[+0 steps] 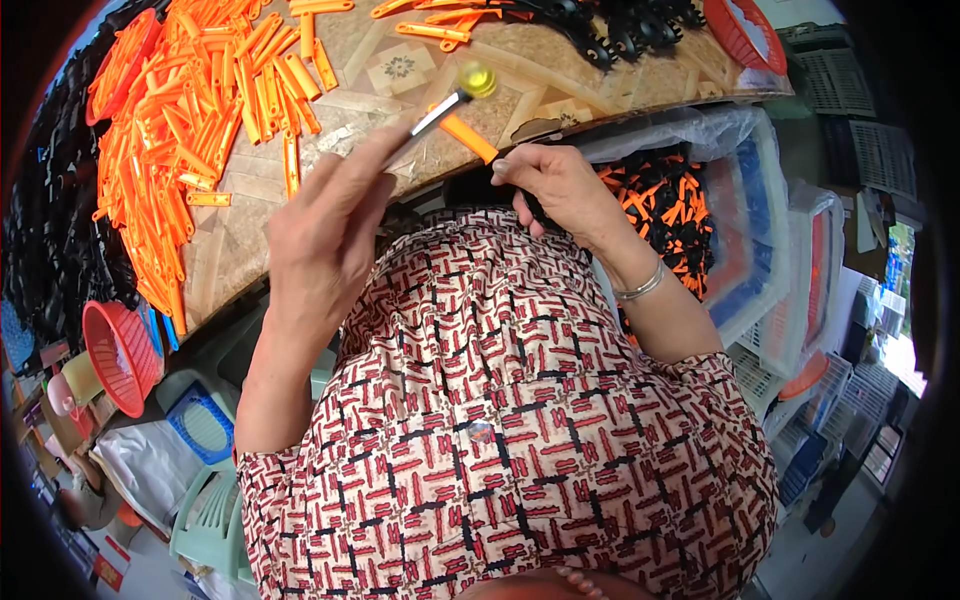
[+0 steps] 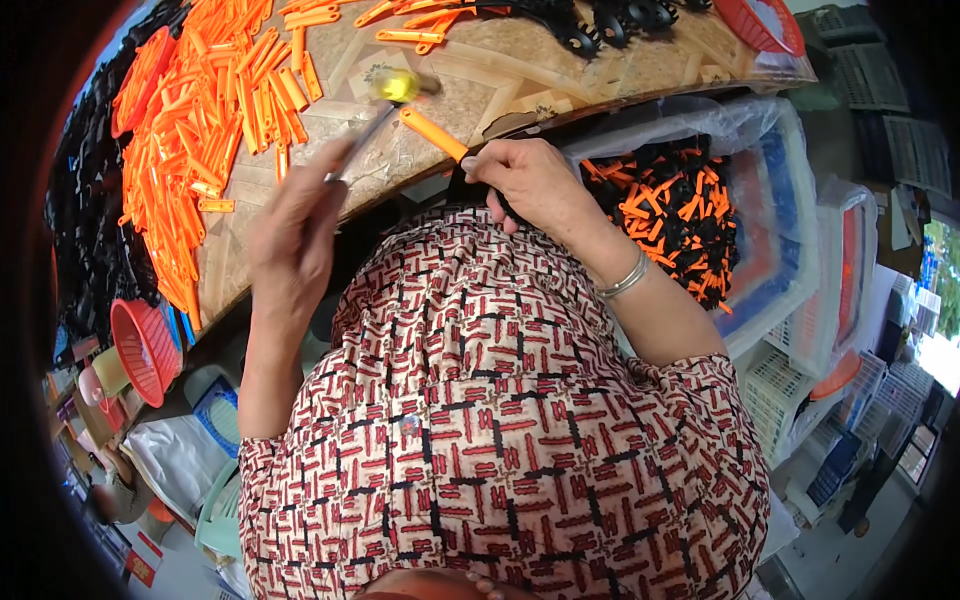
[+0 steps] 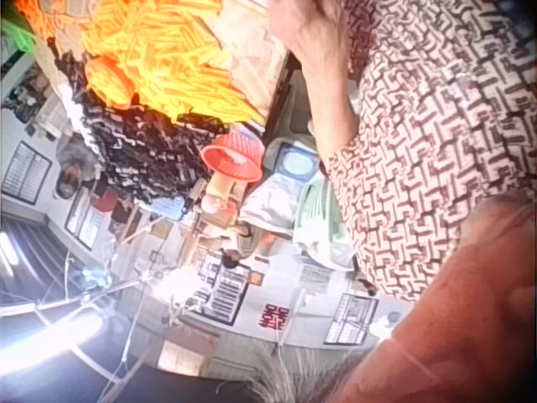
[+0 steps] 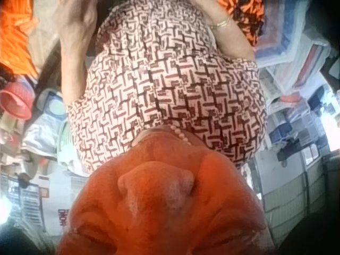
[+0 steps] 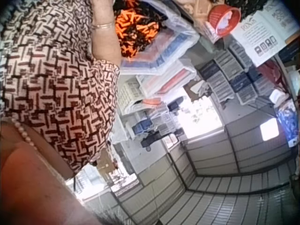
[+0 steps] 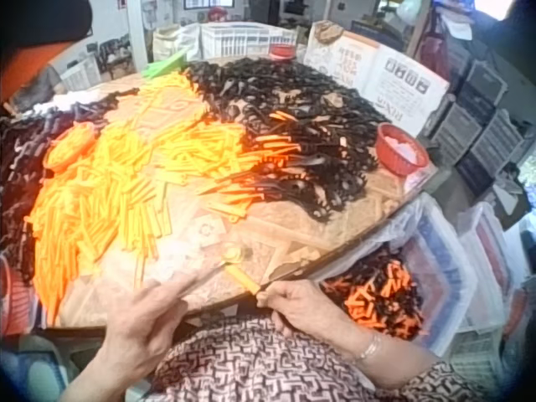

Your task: The person assembles orange plastic handles into black plastic heads using a hammer. They pick up a handle and a head, insert the handle into the head, and then use a hammer to tap the handle into place. The person repeats this process for multiple units, placing the finished items on the table.

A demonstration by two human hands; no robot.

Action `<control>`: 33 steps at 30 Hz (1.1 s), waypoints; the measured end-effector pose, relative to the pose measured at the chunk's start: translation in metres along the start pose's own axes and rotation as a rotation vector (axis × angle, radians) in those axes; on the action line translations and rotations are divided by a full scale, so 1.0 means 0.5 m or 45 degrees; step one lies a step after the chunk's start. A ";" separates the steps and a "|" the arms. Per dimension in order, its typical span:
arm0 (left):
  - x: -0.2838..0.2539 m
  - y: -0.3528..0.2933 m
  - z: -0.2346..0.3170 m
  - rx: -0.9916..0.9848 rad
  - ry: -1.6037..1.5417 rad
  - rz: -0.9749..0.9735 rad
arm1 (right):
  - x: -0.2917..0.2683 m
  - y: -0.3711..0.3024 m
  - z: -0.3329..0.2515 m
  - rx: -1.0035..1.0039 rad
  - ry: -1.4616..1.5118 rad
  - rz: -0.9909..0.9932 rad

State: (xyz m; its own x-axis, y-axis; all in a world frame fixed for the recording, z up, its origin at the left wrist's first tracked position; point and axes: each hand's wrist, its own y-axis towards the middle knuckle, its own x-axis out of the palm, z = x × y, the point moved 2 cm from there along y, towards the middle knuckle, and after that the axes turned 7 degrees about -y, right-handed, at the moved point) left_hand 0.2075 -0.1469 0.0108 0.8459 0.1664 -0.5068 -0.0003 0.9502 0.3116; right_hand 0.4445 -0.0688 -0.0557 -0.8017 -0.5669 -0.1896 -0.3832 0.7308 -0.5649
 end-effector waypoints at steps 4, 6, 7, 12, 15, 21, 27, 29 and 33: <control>-0.003 -0.003 0.023 0.442 0.185 0.228 | -0.008 -0.002 -0.004 -0.027 -0.014 -0.094; 0.021 -0.021 0.005 0.091 0.644 -0.278 | -0.008 0.001 -0.003 -0.007 -0.004 -0.098; 0.031 -0.019 -0.022 0.015 0.388 -0.220 | -0.007 0.001 -0.003 -0.007 0.009 -0.111; -0.008 -0.001 -0.009 0.252 0.176 0.193 | -0.006 0.006 0.006 0.011 0.010 -0.078; -0.007 0.001 -0.016 0.260 0.223 0.167 | -0.009 0.008 0.010 0.021 0.025 -0.097; -0.014 -0.018 -0.056 -0.244 -0.052 0.063 | -0.128 -0.015 0.002 -0.108 -0.118 -0.204; -0.060 0.002 -0.090 -0.678 -0.745 0.375 | -0.358 -0.067 -0.002 -0.408 -1.450 0.537; -0.055 0.012 -0.104 -0.739 -0.759 0.340 | -0.346 -0.057 -0.073 -0.579 -1.522 0.792; -0.040 0.044 -0.115 -0.732 -0.741 0.274 | -0.216 0.070 -0.176 -1.334 -1.511 0.892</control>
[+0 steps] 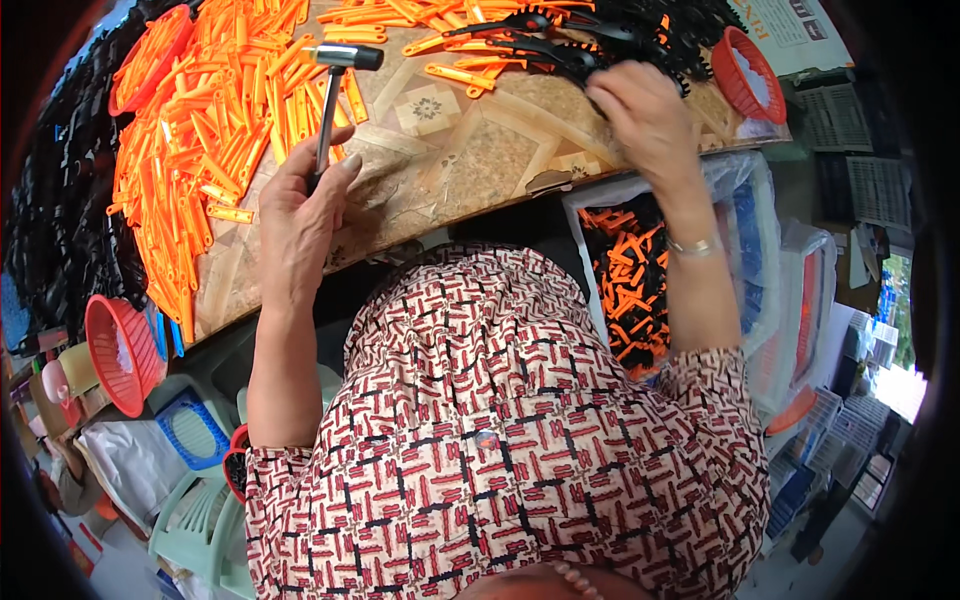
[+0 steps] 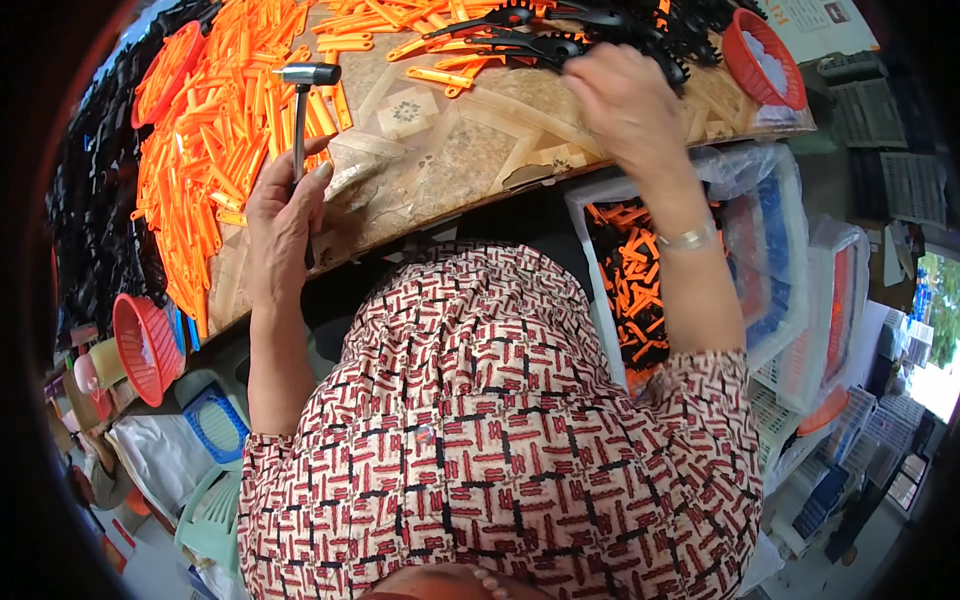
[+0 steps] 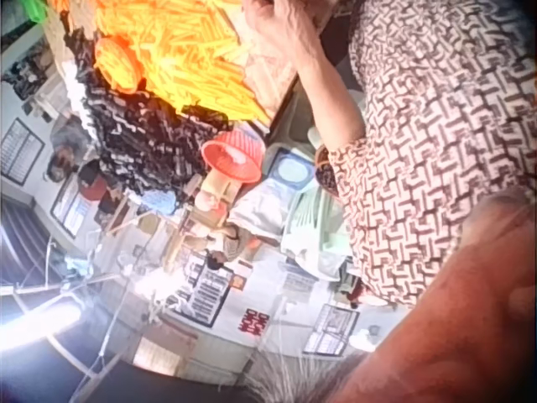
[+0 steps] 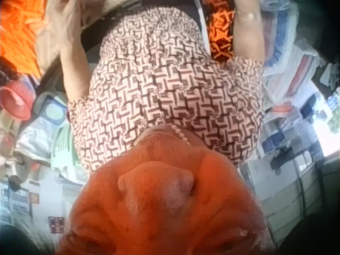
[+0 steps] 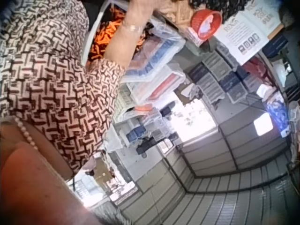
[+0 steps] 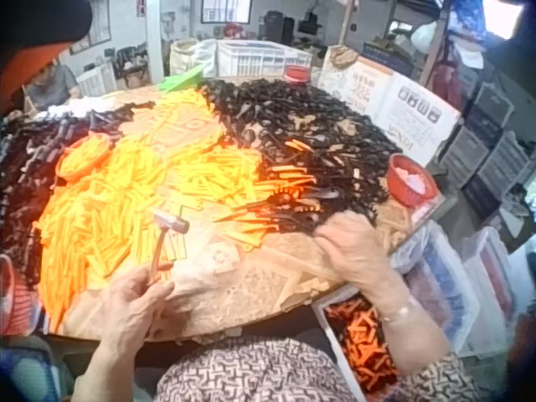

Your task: The person assembles orange plastic handles into black plastic heads using a hammer. They pick up a handle and a head, insert the handle into the head, and then use a hammer to tap the handle into place. The person repeats this process for multiple units, placing the finished items on the table.

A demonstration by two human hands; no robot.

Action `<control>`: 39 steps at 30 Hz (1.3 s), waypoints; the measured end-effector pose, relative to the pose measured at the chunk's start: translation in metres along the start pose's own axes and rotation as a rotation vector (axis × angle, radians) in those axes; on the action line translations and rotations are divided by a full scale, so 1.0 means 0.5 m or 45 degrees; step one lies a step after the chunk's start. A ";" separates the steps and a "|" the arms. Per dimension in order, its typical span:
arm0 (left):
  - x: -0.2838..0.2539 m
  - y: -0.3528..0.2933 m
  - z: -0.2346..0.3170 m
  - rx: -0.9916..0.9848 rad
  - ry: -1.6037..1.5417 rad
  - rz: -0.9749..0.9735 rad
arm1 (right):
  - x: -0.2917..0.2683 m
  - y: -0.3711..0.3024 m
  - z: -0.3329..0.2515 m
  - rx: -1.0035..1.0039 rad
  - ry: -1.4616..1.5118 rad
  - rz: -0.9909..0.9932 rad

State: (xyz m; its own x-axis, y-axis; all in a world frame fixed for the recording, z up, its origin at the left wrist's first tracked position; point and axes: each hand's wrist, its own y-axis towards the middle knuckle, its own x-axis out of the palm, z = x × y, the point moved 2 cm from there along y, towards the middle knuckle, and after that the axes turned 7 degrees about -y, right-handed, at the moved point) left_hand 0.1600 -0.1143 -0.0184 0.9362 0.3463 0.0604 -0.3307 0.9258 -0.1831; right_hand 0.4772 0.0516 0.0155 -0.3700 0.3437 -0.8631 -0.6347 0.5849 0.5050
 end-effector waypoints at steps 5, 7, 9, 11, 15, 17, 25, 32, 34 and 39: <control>-0.020 -0.008 0.007 0.021 0.004 0.075 | 0.085 0.095 -0.044 -0.229 -0.406 -0.026; -0.041 -0.014 0.000 0.000 0.040 0.130 | 0.091 0.106 -0.052 -0.306 -0.406 0.005; -0.053 -0.014 0.007 -0.033 0.064 0.166 | 0.102 0.106 -0.048 -0.390 -0.457 0.024; -0.063 -0.011 0.008 -0.064 0.020 0.180 | 0.110 0.104 -0.040 -0.435 -0.488 0.026; -0.076 0.024 0.016 0.023 0.248 0.248 | 0.094 0.127 -0.037 -0.473 -0.460 0.154; -0.069 0.047 0.027 0.091 0.506 0.242 | 0.074 0.144 -0.034 -0.303 -0.189 0.195; 0.010 0.179 0.025 0.335 1.448 0.154 | 0.058 0.094 -0.050 0.441 1.040 0.040; 0.043 0.181 0.024 -0.009 1.079 -0.137 | 0.018 -0.037 -0.151 -0.059 0.179 -0.086; 0.033 0.178 0.038 0.005 1.025 -0.124 | 0.010 -0.062 -0.171 -0.010 0.112 -0.106; 0.050 0.163 0.041 0.259 1.010 -0.209 | 0.002 -0.092 -0.197 0.103 0.084 -0.146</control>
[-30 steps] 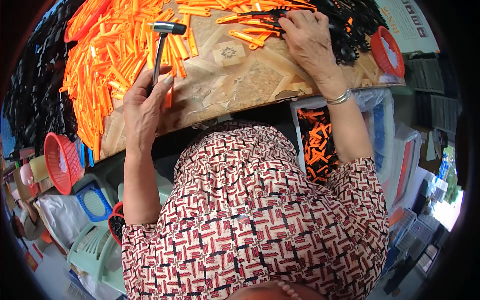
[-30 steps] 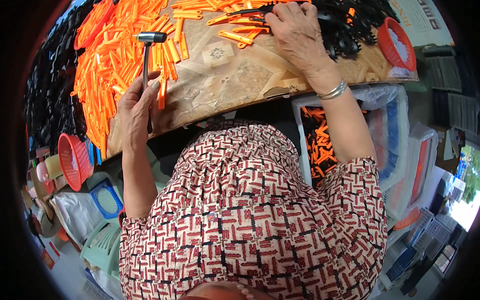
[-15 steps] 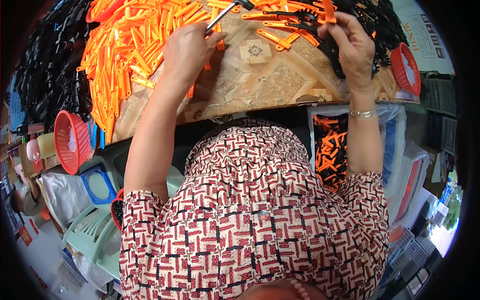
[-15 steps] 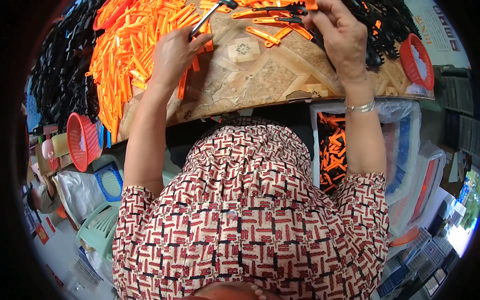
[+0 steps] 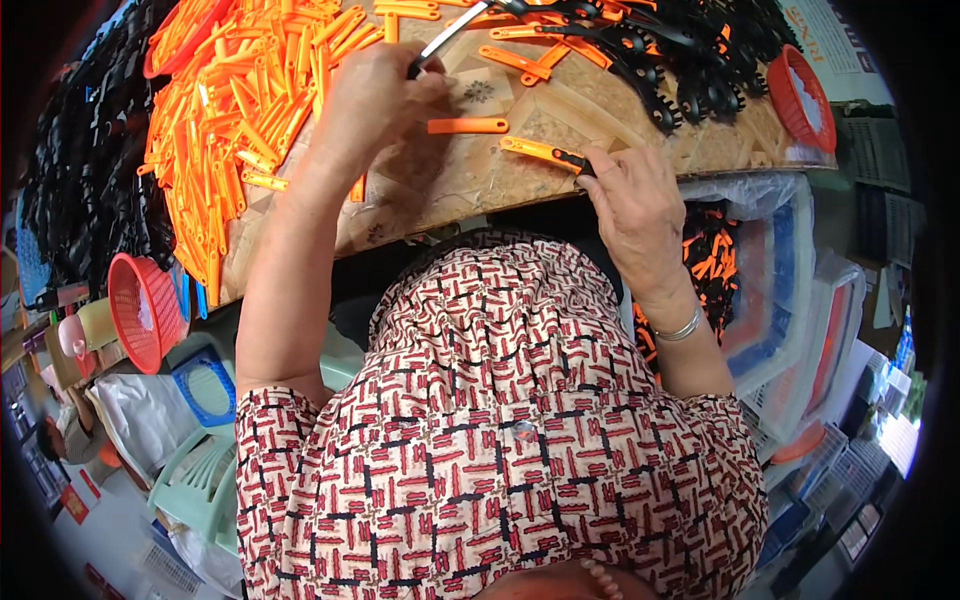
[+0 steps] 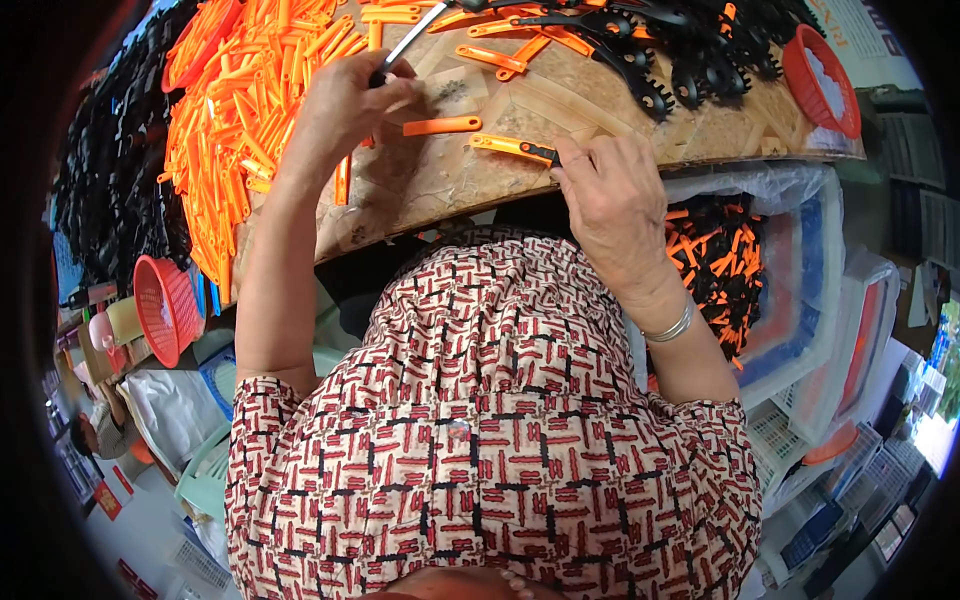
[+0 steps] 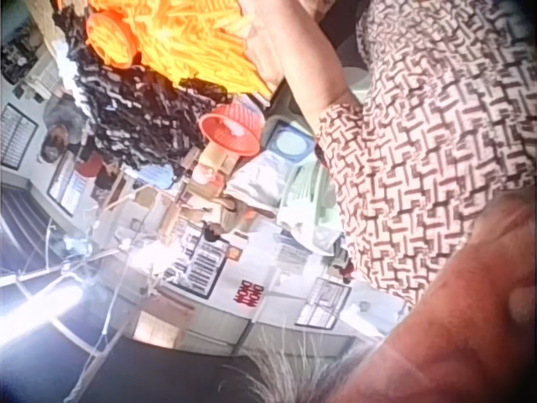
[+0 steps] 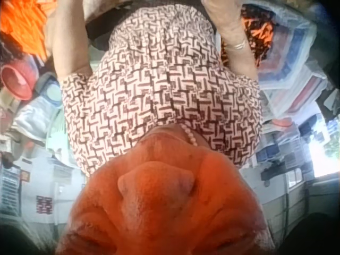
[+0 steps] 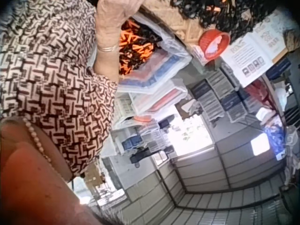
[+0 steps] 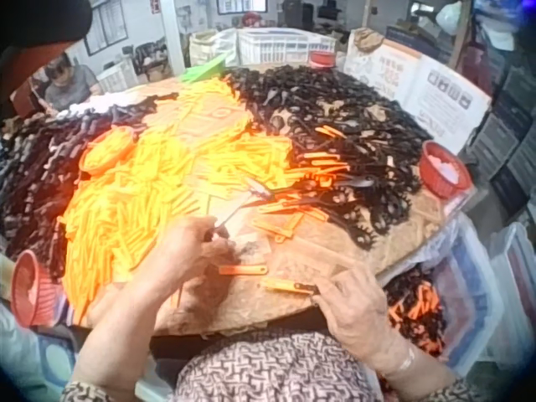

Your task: The person assembles orange plastic handles into black plastic heads using a hammer. They pick up a handle and a head, insert the handle into the head, and then use a hammer to tap the handle into place. The person repeats this process for multiple units, placing the finished items on the table.

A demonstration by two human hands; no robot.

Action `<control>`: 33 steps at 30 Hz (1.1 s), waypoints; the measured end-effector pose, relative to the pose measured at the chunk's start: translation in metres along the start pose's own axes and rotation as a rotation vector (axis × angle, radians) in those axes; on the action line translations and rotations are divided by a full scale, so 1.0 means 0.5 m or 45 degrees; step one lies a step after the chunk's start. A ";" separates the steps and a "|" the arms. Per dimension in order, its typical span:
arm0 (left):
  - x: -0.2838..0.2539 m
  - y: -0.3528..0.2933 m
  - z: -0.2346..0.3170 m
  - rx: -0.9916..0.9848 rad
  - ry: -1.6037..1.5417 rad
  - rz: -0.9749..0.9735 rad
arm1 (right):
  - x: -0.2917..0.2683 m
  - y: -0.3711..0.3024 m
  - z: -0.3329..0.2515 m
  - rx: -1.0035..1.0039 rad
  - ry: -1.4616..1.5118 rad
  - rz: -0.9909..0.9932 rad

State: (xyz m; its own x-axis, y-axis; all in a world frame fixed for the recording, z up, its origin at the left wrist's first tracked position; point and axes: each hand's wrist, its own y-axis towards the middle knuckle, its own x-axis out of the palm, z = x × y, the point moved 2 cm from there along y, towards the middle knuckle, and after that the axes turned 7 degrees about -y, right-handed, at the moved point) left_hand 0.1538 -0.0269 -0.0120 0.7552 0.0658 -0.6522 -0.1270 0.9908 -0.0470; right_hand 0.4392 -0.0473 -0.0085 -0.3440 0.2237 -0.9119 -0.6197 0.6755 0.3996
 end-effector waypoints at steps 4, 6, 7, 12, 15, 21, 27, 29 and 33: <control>0.050 -0.029 0.045 0.276 0.205 -0.076 | -0.001 -0.014 -0.008 0.055 0.023 -0.054; 0.072 -0.033 0.037 0.462 0.309 -0.054 | -0.008 -0.019 -0.009 0.097 0.023 -0.137; 0.076 -0.033 0.039 0.456 0.337 -0.084 | -0.009 -0.024 -0.008 0.138 0.072 -0.184; 0.077 -0.026 0.035 0.359 0.413 -0.151 | -0.006 -0.034 -0.004 0.365 0.315 -0.354; 0.074 -0.027 0.028 0.176 -0.122 -0.145 | 0.009 -0.038 -0.003 0.591 0.536 -0.418; 0.100 -0.059 0.079 -0.268 -1.201 -0.302 | 0.061 -0.065 -0.006 0.806 0.832 -0.524; 0.148 -0.066 0.067 -0.300 -1.108 -0.291 | 0.074 -0.068 -0.016 0.877 1.128 -0.628; 0.151 -0.065 0.068 -0.291 -1.109 -0.270 | 0.081 -0.070 -0.007 0.863 1.187 -0.657; 0.159 -0.058 0.066 -0.217 -0.979 -0.306 | 0.096 -0.079 0.004 0.921 1.292 -0.717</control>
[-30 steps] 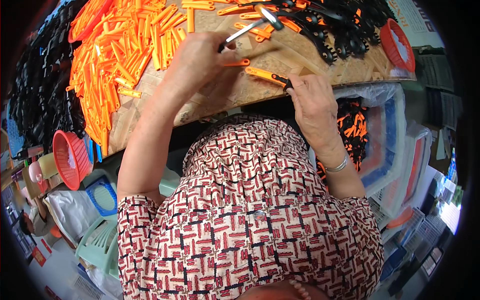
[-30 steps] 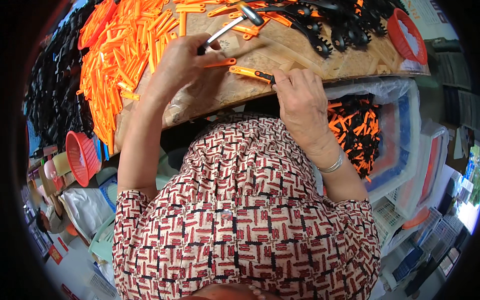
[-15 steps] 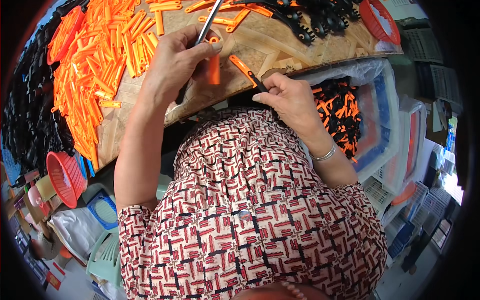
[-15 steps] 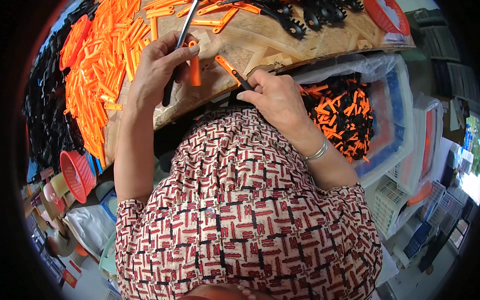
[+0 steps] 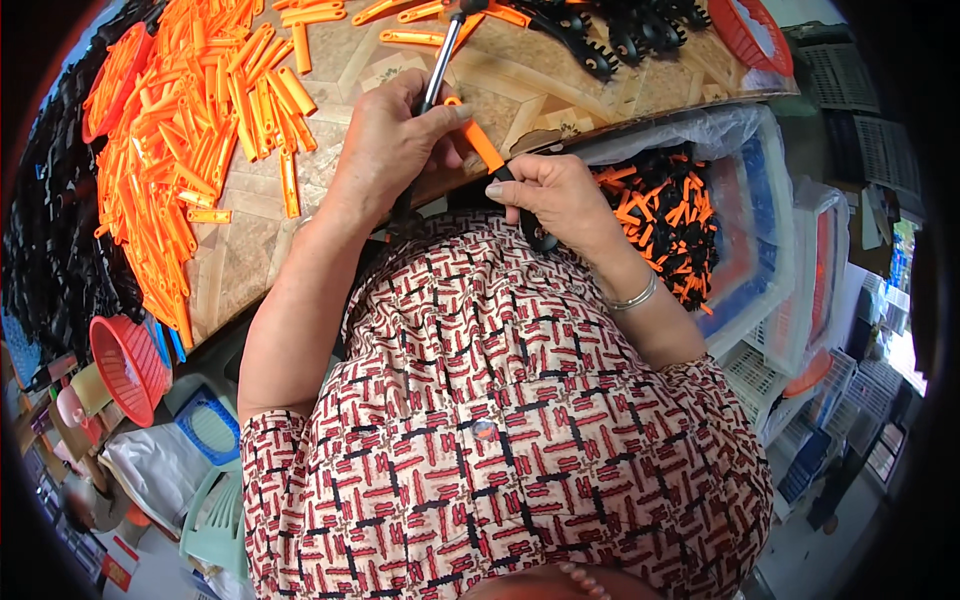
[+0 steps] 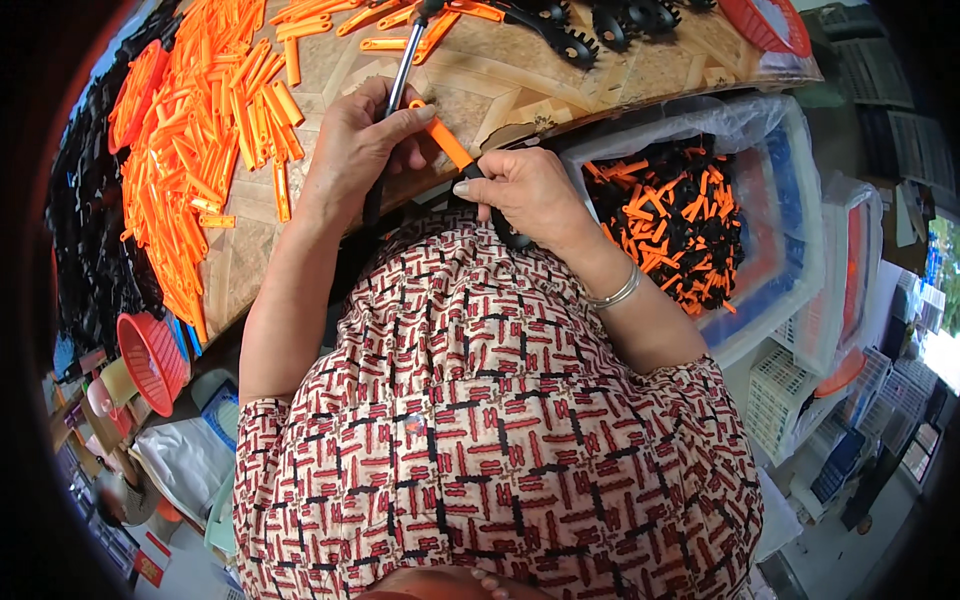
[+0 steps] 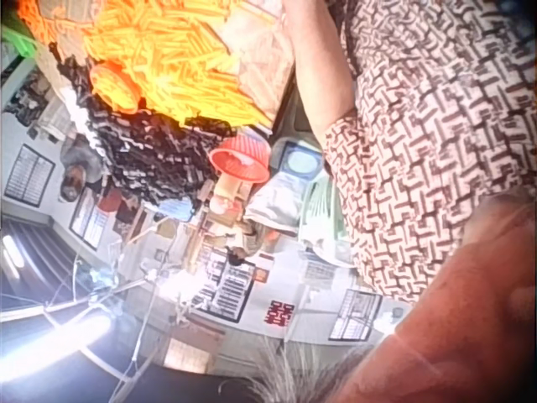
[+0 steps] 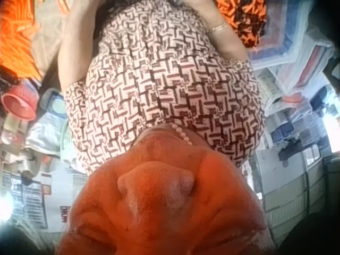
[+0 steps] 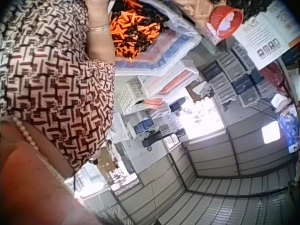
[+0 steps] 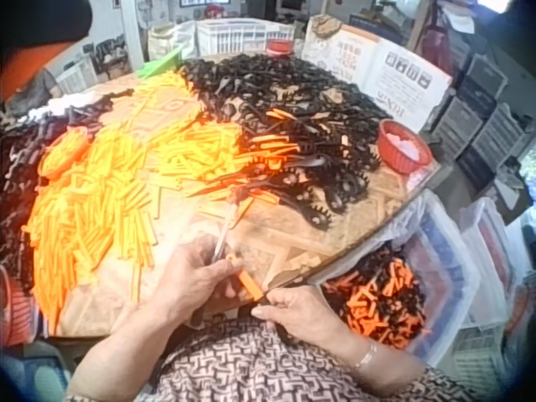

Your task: The person assembles orange plastic handles into black plastic heads using a hammer. They pick up a handle and a head, insert the handle into the head, and then use a hammer to tap the handle into place. The person repeats this process for multiple units, placing the finished items on the table.

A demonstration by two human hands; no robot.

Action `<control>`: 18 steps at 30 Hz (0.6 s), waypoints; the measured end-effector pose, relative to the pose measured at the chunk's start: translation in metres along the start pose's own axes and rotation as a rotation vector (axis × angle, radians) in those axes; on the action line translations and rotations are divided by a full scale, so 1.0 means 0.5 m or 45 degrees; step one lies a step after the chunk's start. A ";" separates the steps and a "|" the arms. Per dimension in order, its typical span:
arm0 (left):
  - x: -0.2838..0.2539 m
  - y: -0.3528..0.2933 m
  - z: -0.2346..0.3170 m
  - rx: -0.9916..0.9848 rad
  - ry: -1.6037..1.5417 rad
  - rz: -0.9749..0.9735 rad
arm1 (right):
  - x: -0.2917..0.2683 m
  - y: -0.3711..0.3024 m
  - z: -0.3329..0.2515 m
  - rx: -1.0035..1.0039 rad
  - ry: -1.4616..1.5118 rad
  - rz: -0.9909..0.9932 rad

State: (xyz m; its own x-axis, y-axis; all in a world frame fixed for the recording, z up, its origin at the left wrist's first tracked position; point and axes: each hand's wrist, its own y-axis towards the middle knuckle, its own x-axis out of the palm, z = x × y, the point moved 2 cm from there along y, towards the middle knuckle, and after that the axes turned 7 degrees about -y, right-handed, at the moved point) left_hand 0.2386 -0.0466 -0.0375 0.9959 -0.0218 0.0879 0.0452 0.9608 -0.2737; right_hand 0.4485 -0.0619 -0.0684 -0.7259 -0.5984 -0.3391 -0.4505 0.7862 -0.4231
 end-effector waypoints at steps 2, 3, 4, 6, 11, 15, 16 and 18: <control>0.003 0.001 -0.001 0.040 0.105 0.019 | -0.002 0.001 -0.001 0.018 0.007 -0.021; 0.004 0.000 -0.001 0.059 0.156 0.028 | -0.005 0.001 -0.006 0.033 -0.003 -0.030; 0.005 0.000 -0.002 0.060 0.179 0.037 | -0.006 0.001 -0.008 0.048 -0.013 -0.040; 0.006 -0.001 -0.003 0.065 0.226 0.055 | -0.008 0.006 -0.001 -0.003 0.047 -0.036; 0.011 -0.003 -0.014 0.278 0.391 0.122 | -0.008 0.008 -0.019 0.049 0.139 -0.032; -0.022 -0.007 -0.025 0.697 0.643 0.209 | -0.009 0.012 -0.020 0.052 0.135 0.006; -0.023 -0.015 -0.007 0.690 0.606 0.223 | -0.008 0.011 -0.020 0.027 0.103 0.035; -0.029 -0.077 0.040 0.308 0.219 0.219 | -0.007 0.008 -0.024 0.038 0.140 0.025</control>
State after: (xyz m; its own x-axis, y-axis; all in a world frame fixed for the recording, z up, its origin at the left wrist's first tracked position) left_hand 0.2208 -0.0777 -0.0093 0.9869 0.1197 -0.1082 -0.1239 0.9917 -0.0332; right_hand 0.4431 -0.0550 -0.0588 -0.7877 -0.5612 -0.2541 -0.4211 0.7915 -0.4429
